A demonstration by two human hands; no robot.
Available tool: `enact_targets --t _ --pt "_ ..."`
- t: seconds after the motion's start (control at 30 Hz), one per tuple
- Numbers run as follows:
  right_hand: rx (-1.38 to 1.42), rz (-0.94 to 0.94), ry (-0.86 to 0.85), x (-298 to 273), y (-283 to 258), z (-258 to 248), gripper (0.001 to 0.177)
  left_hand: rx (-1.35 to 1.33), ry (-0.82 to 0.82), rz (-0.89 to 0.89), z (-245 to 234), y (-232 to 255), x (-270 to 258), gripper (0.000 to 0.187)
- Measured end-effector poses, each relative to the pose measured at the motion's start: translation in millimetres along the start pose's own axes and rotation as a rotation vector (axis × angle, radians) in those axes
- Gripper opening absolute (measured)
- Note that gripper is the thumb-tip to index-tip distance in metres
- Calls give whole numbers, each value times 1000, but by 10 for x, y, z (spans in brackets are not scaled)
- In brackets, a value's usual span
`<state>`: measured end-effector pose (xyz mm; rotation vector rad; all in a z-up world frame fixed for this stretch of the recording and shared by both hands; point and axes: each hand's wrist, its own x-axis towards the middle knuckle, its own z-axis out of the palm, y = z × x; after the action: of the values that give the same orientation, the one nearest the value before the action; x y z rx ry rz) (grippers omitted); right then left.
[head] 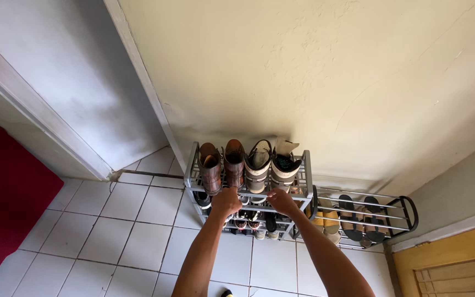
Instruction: The person removes multiple pairs of shoes from a metal shoe rack and places them on the floor. Then, using a cloth, the person wipes the metal shelves of the rack to clean them.
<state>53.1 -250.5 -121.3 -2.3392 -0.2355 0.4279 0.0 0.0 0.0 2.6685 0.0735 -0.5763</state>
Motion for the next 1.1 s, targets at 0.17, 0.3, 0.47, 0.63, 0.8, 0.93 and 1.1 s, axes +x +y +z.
enact_targets --t 0.17,0.3,0.47,0.63,0.8,0.93,1.1 --pt "3 18 -13 7 -6 -25 29 43 -43 -15 18 -6 10 42" --pt "0 -8 -17 -16 -14 -17 28 56 -32 -16 65 -45 31 39" --pt "4 -12 -22 -46 -46 -28 25 51 -36 -29 91 -83 75 37" --pt "-10 -22 -21 -26 -78 -38 24 58 -24 -24 123 -124 83 37" --pt "-7 -43 6 11 -81 -42 24 52 4 -12 135 -141 70 37" --pt "-4 -18 0 39 -88 -54 26 77 -53 -39 101 -105 89 36" --pt "-25 -8 -17 85 -82 -61 27 82 -63 -45 81 -89 120 35"
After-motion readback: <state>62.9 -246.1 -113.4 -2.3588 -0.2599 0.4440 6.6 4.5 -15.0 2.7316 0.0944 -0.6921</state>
